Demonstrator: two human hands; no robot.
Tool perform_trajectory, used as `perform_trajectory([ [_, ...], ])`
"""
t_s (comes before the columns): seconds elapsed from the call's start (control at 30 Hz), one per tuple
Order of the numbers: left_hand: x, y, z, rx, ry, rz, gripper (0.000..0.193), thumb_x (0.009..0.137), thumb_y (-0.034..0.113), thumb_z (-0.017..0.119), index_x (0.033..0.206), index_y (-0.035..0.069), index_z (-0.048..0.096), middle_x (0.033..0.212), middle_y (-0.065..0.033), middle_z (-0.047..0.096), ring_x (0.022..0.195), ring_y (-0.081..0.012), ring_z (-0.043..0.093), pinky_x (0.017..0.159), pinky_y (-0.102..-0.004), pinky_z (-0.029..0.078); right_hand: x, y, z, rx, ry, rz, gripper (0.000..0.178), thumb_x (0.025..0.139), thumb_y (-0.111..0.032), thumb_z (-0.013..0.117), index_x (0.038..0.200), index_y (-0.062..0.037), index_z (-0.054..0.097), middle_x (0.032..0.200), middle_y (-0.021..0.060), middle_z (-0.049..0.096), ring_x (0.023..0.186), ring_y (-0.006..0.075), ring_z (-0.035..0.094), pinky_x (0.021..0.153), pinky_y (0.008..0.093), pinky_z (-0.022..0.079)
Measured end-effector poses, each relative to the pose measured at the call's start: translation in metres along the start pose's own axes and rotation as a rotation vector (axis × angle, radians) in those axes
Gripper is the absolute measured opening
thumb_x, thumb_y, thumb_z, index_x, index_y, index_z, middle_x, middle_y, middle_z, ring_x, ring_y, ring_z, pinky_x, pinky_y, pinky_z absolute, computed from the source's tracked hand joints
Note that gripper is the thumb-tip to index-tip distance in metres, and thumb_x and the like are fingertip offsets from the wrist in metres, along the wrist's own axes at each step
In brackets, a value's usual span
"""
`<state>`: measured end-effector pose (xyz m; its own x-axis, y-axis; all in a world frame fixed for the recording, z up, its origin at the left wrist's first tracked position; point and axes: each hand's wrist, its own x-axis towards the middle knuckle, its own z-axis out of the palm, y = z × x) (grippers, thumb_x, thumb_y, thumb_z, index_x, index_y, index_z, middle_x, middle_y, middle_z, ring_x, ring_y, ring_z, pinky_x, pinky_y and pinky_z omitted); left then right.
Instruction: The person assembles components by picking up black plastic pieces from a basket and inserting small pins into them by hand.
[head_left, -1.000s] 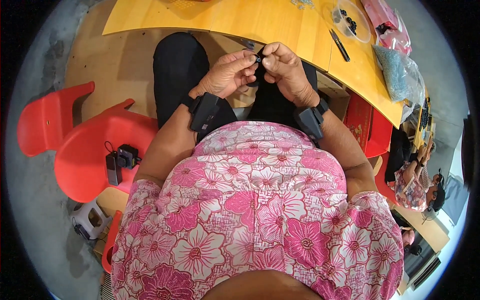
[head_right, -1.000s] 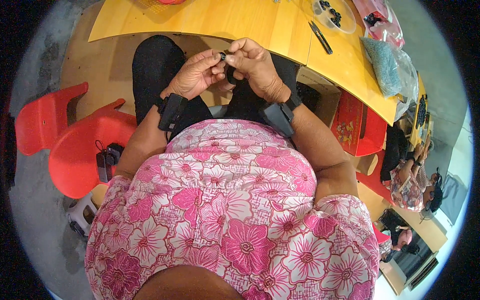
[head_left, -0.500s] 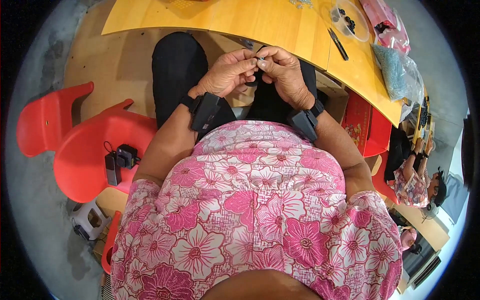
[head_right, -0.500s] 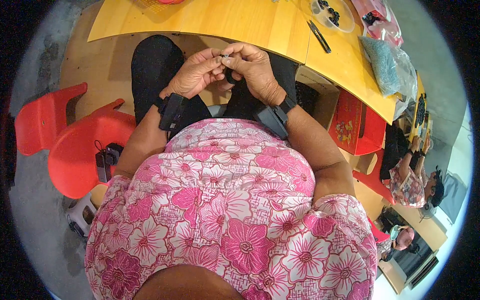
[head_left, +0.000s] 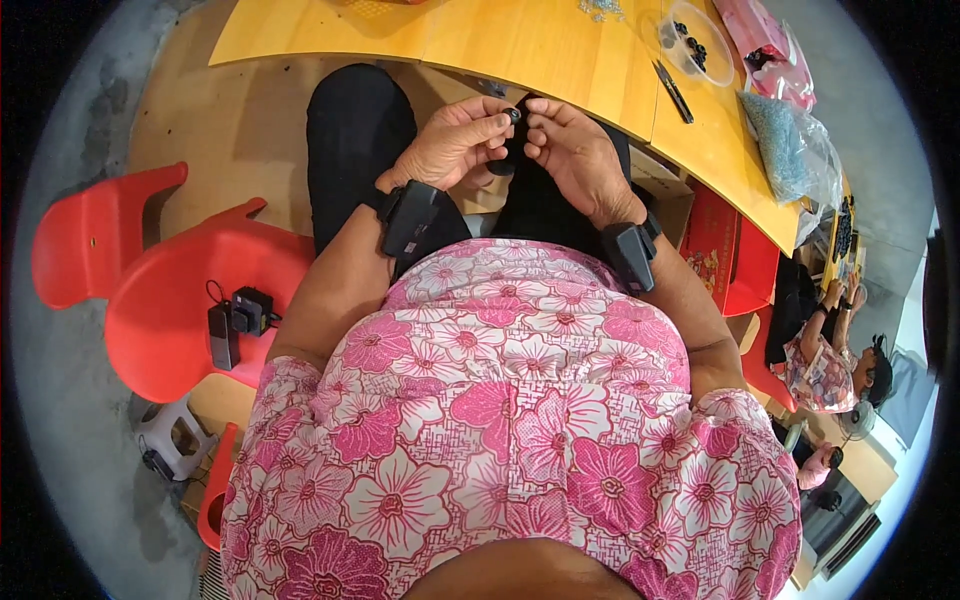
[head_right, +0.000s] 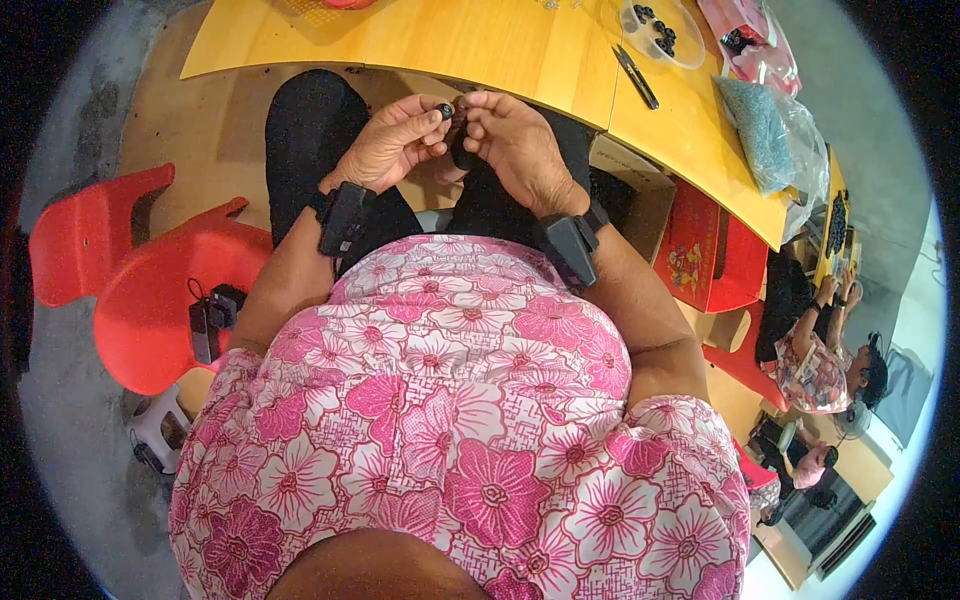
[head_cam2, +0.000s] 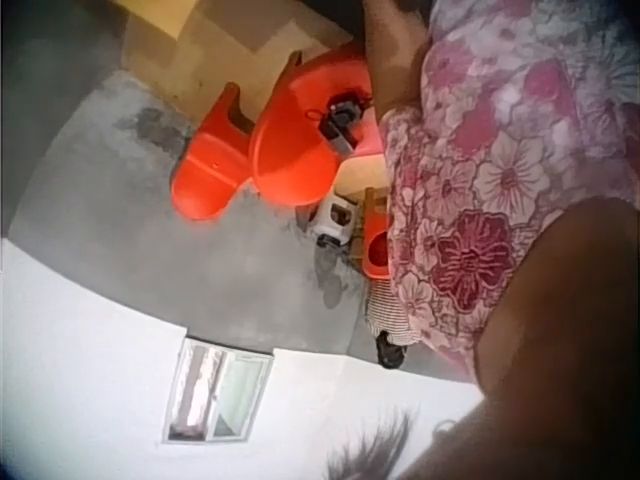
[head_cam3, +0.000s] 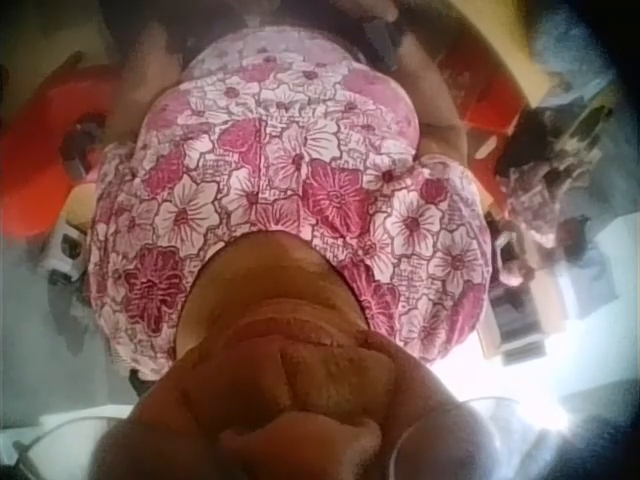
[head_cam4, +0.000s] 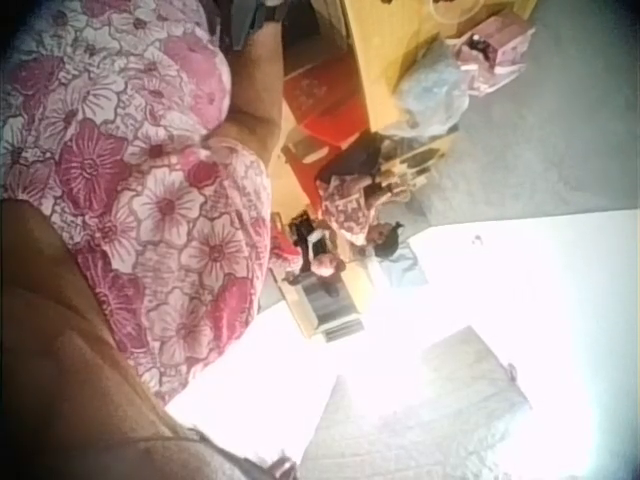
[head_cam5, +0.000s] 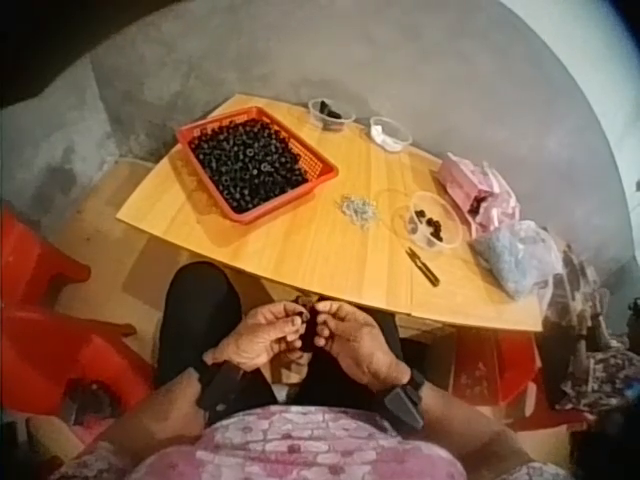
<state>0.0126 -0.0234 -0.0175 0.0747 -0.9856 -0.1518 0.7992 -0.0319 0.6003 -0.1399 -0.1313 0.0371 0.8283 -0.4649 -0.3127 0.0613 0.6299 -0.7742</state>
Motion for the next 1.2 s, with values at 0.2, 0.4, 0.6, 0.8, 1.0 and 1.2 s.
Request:
perform_trajectory([
  [0.2, -0.001, 0.001, 0.000, -0.004, -0.041, 0.040, 0.018, 0.088, 0.014, 0.061, 0.103, 0.004, 0.059, 0.085, -0.0014, 0.061, 0.073, -0.0085, 0.058, 0.069, -0.0206, 0.050, -0.010, -0.003, 0.005, -0.143, 0.055, 0.011, 0.020, 0.096, -0.009, 0.040, 0.108, 0.0041, 0.049, 0.093, 0.0089, 0.058, 0.074, 0.0140, 0.059, 0.074, 0.0289, 0.053],
  [0.4, -0.005, 0.005, 0.004, 0.039, 0.056, 0.019, 0.017, 0.088, 0.016, 0.060, 0.102, 0.006, 0.059, 0.082, 0.0005, 0.057, 0.073, -0.0086, 0.053, 0.069, -0.0241, 0.048, -0.009, -0.001, -0.001, -0.005, -0.077, -0.022, 0.022, 0.096, -0.020, 0.045, 0.100, 0.0005, 0.053, 0.088, 0.0078, 0.061, 0.069, 0.0125, 0.059, 0.066, 0.0281, 0.053],
  [0.6, -0.006, 0.006, 0.006, -0.004, -0.017, 0.057, 0.019, 0.088, 0.017, 0.061, 0.103, 0.006, 0.059, 0.080, 0.0009, 0.056, 0.071, -0.0083, 0.051, 0.069, -0.0251, 0.047, -0.007, -0.001, -0.004, 0.257, -0.160, 0.039, 0.026, 0.095, -0.025, 0.048, 0.102, -0.0007, 0.055, 0.081, 0.0035, 0.059, 0.060, 0.0088, 0.048, 0.061, 0.0256, 0.046],
  [0.8, -0.006, 0.005, 0.005, 0.021, 0.042, 0.051, 0.018, 0.088, 0.016, 0.061, 0.103, 0.005, 0.060, 0.084, -0.0001, 0.059, 0.072, -0.0080, 0.056, 0.067, -0.0212, 0.050, -0.007, 0.001, -0.001, 0.275, -0.180, 0.007, 0.029, 0.096, -0.020, 0.045, 0.113, 0.0021, 0.051, 0.087, 0.0078, 0.060, 0.063, 0.0100, 0.050, 0.064, 0.0270, 0.049],
  [1.0, -0.006, 0.005, 0.004, -0.005, 0.035, 0.050, 0.019, 0.088, 0.016, 0.061, 0.104, 0.006, 0.060, 0.085, -0.0005, 0.060, 0.073, -0.0088, 0.057, 0.068, -0.0226, 0.051, -0.006, 0.001, -0.001, 0.224, -0.204, -0.027, 0.027, 0.094, -0.010, 0.045, 0.118, 0.0041, 0.049, 0.094, 0.0119, 0.061, 0.071, 0.0139, 0.059, 0.073, 0.0297, 0.055],
  [1.2, -0.005, 0.005, 0.005, -0.015, 0.046, 0.051, 0.020, 0.088, 0.014, 0.061, 0.106, 0.005, 0.059, 0.085, -0.0011, 0.060, 0.073, -0.0092, 0.057, 0.068, -0.0233, 0.052, -0.008, 0.001, 0.000, 0.187, -0.164, -0.056, 0.024, 0.092, -0.004, 0.048, 0.114, 0.0046, 0.052, 0.096, 0.0116, 0.061, 0.073, 0.0142, 0.059, 0.075, 0.0291, 0.055],
])
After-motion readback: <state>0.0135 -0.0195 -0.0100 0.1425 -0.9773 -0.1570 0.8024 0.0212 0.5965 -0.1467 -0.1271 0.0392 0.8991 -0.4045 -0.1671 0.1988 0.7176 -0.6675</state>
